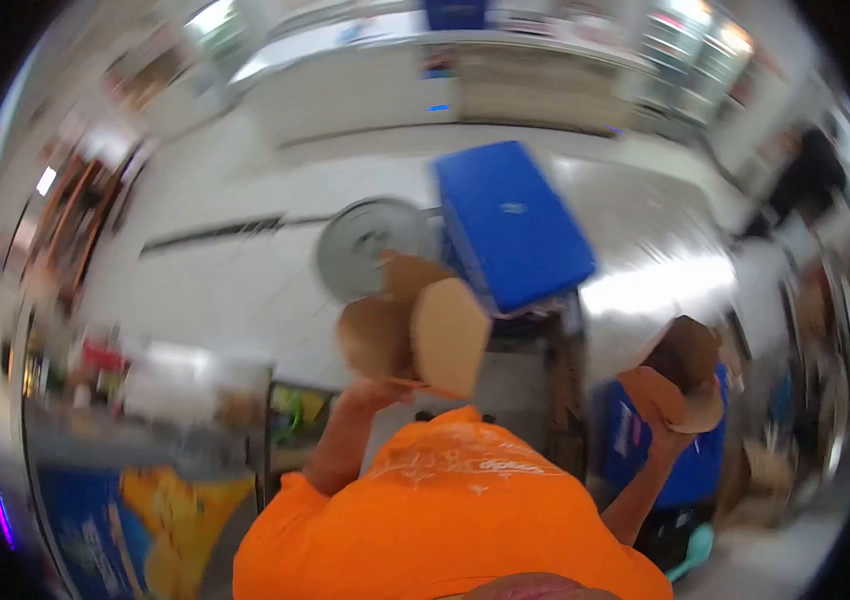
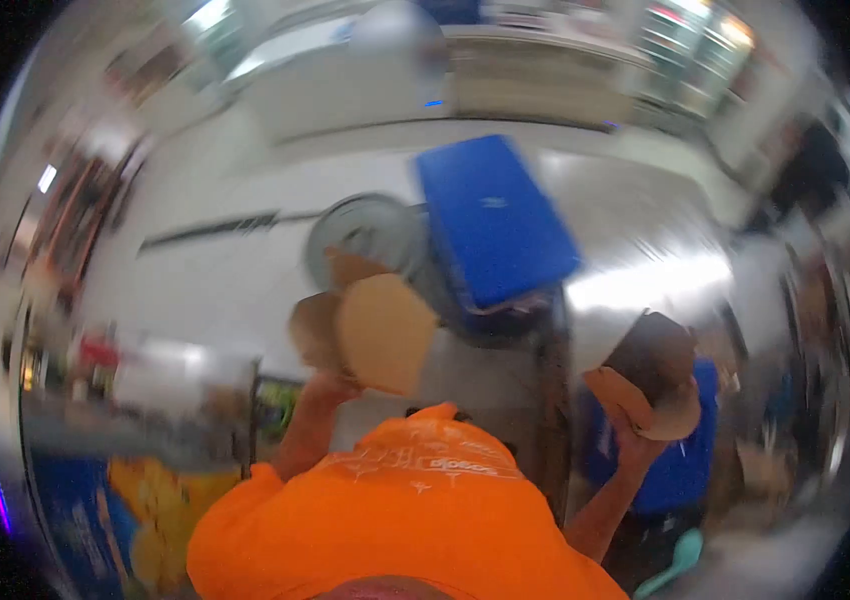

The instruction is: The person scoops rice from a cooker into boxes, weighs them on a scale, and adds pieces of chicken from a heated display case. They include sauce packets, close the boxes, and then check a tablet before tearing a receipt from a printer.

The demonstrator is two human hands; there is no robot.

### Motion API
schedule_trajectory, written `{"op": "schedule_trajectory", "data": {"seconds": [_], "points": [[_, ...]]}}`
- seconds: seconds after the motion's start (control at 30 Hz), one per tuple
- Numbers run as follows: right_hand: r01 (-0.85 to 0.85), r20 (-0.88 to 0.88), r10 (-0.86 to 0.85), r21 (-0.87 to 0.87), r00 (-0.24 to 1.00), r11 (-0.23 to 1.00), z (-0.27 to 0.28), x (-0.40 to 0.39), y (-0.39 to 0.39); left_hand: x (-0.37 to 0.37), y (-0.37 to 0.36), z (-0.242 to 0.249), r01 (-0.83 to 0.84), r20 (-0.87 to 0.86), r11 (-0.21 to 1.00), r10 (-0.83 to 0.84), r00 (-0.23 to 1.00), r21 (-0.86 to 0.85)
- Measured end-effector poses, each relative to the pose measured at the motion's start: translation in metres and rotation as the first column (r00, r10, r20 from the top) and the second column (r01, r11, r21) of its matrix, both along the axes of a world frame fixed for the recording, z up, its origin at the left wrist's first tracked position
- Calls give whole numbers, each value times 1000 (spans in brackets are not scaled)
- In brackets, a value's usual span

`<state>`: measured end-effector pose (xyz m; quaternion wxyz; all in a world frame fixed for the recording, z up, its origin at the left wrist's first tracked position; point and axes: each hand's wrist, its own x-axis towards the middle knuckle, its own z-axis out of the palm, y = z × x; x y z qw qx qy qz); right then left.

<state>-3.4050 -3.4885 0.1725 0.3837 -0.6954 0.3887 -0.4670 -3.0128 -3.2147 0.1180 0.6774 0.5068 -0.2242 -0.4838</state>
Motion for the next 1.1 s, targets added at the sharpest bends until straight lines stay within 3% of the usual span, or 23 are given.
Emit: {"op": "schedule_trajectory", "data": {"seconds": [0.1, 0.23, 0.27, 0.33, 0.47, 0.57, 0.7, 0.83, 0.93, 1.0, 1.07, 1.1], "points": [[-246, -57, 251, 69, 966, 967, -27, 108, -19, 27, 56, 15, -174, 5, 985, 174, 985, -1], [-557, 64, 559, -45, 827, 829, 12, 273, 11, 60, 97, 10, -395, -12, 919, 395, 919, 17], [-621, 96, 618, -1, 780, 784, 12, 303, 14, 70, 103, 8, -441, -13, 897, 442, 897, 28], [-730, 160, 714, 84, 681, 678, 9, 359, 17, 96, 111, 7, -533, -1, 844, 533, 846, 57], [-791, 118, 785, 176, 608, 586, -4, 492, 9, 157, 118, 14, -726, 27, 686, 726, 688, 45], [-912, 207, 888, 88, 411, 401, -6, 612, 11, 215, 126, -12, -790, -56, 608, 788, 613, -80], [-944, 183, 929, 138, 322, 300, -12, 762, 36, 283, 141, 23, -815, -260, 531, 774, 578, -232], [-991, 99, 995, 129, 34, 21, -22, 911, 97, 317, 172, -11, -911, -338, 315, 855, 394, -266], [-949, 195, 977, 282, -86, -140, -58, 1003, 168, 345, 191, -33, -961, -443, 113, 870, 218, -252], [-931, 147, 959, 243, -243, -273, -133, 1086, 209, 375, 208, -58, -992, -355, 20, 933, 65, -128], [-863, 322, 876, 240, -360, -443, -112, 1128, 283, 409, 227, -57, -998, -228, -58, 972, -51, -27], [-842, 320, 849, 212, -420, -496, -108, 1158, 314, 430, 245, -58, -995, -151, -100, 983, -102, 19]]}}
